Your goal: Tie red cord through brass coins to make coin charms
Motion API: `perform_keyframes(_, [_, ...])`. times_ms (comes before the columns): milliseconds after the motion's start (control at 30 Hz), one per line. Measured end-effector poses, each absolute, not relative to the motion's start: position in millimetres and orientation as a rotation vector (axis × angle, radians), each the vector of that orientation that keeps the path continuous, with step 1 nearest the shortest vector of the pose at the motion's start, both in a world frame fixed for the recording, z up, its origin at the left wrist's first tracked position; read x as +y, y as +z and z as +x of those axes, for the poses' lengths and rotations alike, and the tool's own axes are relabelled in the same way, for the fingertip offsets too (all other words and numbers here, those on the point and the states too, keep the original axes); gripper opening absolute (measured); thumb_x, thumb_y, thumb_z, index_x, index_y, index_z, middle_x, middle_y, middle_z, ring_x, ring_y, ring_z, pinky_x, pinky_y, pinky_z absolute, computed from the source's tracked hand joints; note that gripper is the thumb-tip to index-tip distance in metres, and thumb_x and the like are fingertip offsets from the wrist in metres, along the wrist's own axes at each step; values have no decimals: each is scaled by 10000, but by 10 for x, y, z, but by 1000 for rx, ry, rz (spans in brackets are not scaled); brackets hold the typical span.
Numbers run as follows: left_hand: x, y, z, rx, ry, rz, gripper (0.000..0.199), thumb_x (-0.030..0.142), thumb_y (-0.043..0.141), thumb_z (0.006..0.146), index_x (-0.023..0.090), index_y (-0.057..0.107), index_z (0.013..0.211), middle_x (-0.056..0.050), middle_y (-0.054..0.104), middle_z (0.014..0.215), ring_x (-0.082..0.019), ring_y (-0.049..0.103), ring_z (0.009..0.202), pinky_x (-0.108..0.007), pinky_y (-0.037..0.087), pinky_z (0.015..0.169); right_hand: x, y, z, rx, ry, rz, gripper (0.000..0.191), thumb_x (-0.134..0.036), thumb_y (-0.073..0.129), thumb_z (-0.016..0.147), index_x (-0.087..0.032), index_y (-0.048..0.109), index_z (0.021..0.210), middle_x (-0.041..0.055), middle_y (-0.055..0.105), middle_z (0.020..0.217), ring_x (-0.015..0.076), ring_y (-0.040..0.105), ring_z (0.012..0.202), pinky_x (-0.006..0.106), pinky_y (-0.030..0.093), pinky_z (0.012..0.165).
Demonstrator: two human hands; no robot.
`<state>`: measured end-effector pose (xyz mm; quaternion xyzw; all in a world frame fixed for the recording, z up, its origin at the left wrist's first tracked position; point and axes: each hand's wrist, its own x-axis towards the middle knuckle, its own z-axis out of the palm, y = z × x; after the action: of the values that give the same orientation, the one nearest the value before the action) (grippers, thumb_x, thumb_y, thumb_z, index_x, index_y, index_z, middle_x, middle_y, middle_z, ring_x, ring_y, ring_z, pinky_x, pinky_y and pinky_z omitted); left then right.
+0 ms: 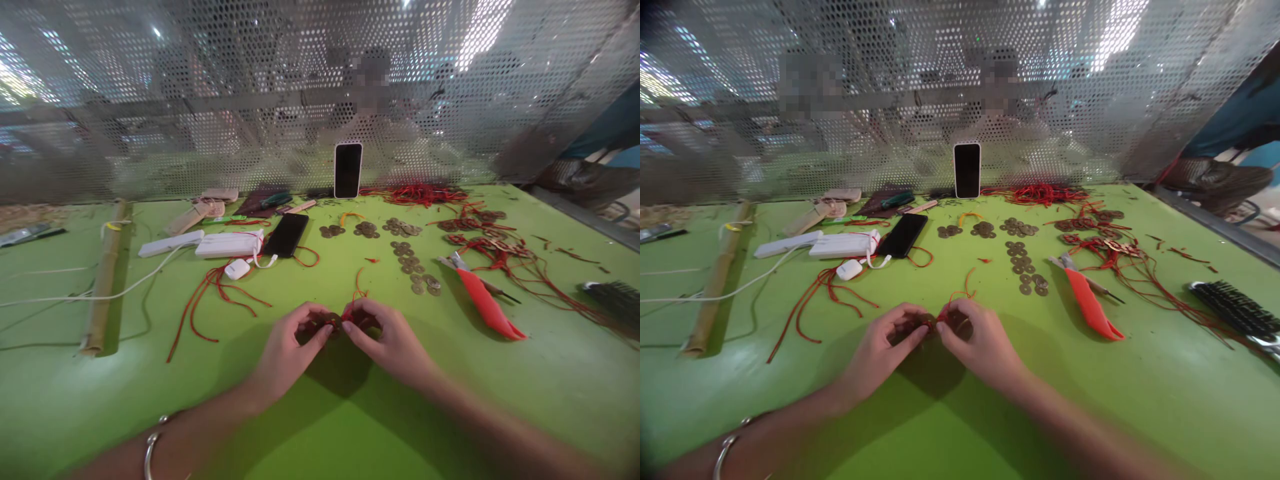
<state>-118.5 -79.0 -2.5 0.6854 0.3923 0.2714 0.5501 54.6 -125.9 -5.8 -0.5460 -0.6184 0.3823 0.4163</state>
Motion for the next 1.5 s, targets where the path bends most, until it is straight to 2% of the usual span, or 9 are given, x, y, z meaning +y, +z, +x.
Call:
perform_keyframes(333, [-813, 1, -1193, 898, 682, 1679, 114, 263, 569, 849, 194, 587, 938, -14, 662, 898, -140, 627, 830, -232, 477, 755, -1260, -39, 546, -1534, 931, -1378, 59, -213, 551, 825, -177, 589, 849, 27, 648, 774, 149, 621, 708, 276, 514, 656])
perform_keyframes(600, [-837, -1, -1202, 912, 665, 1633, 127, 309, 554, 864, 199, 553, 927, -2, 665, 831, -138, 623, 774, -206, 461, 624, -1262, -30, 545, -1530, 956, -1364, 52, -209, 552, 822, -171, 586, 831, 26, 650, 768, 144, 625, 705, 272, 523, 661])
perform_keyframes(1067, [-851, 0, -1218, 914, 713, 1769, 95, 262, 557, 856, 181, 556, 906, -7, 634, 842, -133, 604, 754, -228, 475, 670, -1258, -45, 582, -1535, 1104, -1262, 78, -239, 541, 844, -168, 566, 863, 37, 636, 798, 164, 624, 770, 288, 518, 713])
perform_keyframes(1500, [-811, -13, -1210, 913, 733, 1847, 79, 242, 609, 813, 170, 599, 845, -6, 630, 801, -125, 590, 748, -220, 484, 700, -1275, -85, 547, -1529, 1058, -1293, 72, -236, 562, 824, -174, 597, 834, 31, 657, 786, 151, 626, 723, 278, 527, 687])
